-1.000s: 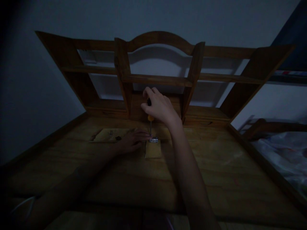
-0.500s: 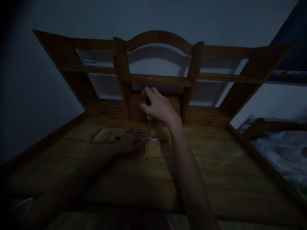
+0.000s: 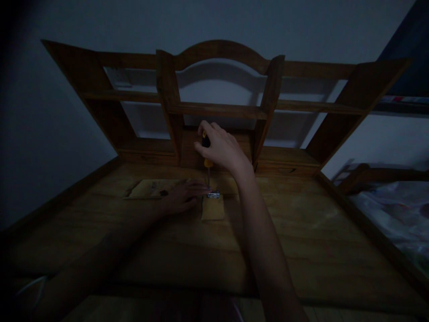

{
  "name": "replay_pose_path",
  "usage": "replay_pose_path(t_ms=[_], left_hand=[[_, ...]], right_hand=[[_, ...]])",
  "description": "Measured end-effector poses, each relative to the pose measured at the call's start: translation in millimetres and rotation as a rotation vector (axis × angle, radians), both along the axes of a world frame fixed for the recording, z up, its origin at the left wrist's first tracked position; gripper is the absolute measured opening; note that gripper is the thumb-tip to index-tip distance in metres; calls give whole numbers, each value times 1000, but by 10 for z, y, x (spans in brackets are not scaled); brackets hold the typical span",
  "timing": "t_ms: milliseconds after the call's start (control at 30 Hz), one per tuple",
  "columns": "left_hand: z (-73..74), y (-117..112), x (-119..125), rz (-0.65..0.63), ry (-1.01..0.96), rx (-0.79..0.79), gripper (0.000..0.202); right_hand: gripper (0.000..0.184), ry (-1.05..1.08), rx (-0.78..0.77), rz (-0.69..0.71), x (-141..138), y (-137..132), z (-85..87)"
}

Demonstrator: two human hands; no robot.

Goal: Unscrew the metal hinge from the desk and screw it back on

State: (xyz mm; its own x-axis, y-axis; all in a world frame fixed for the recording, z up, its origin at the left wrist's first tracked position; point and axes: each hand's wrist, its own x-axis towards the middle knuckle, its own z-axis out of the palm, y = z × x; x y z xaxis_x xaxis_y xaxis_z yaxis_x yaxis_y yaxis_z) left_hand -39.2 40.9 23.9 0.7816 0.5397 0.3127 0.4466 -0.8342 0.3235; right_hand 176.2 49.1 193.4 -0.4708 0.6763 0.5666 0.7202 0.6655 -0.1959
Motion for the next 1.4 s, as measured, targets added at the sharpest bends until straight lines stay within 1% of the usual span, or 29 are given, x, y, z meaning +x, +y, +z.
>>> replay_pose_path(t_ms=[200,400,500,667,867,1067,1133,1267,1400], left_hand=[[-6,-5,-3,22,15,4,50],[-33,20,-11,3,14,11,49],[-27,17,-10,12,14,17,50],[0,1,0,6,19,17,50],[5,-4,0,-3,11,7,52],[-9,2,-8,0,-8,1,53],[-5,1,-8,0,3,1,53],[10,-11,-4,4,3,0,51],[4,-10,-6,-1,1,-4,51]], right_hand=[[27,7,-10,-10,23,3,2],[25,-5,15,-34,6,30,-15],[22,-23,29,-41,-2,30,-13],[26,3,9,-45,-16,-9,1],[23,-24,20,-21,-11,13,-19],[36,-9,-1,4,-43,-22,-16],[35,3,-8,5,-48,-23,-19],[29,-7,28,-11,-38,10,-28],[29,-11,19,-20,-37,12,-19]])
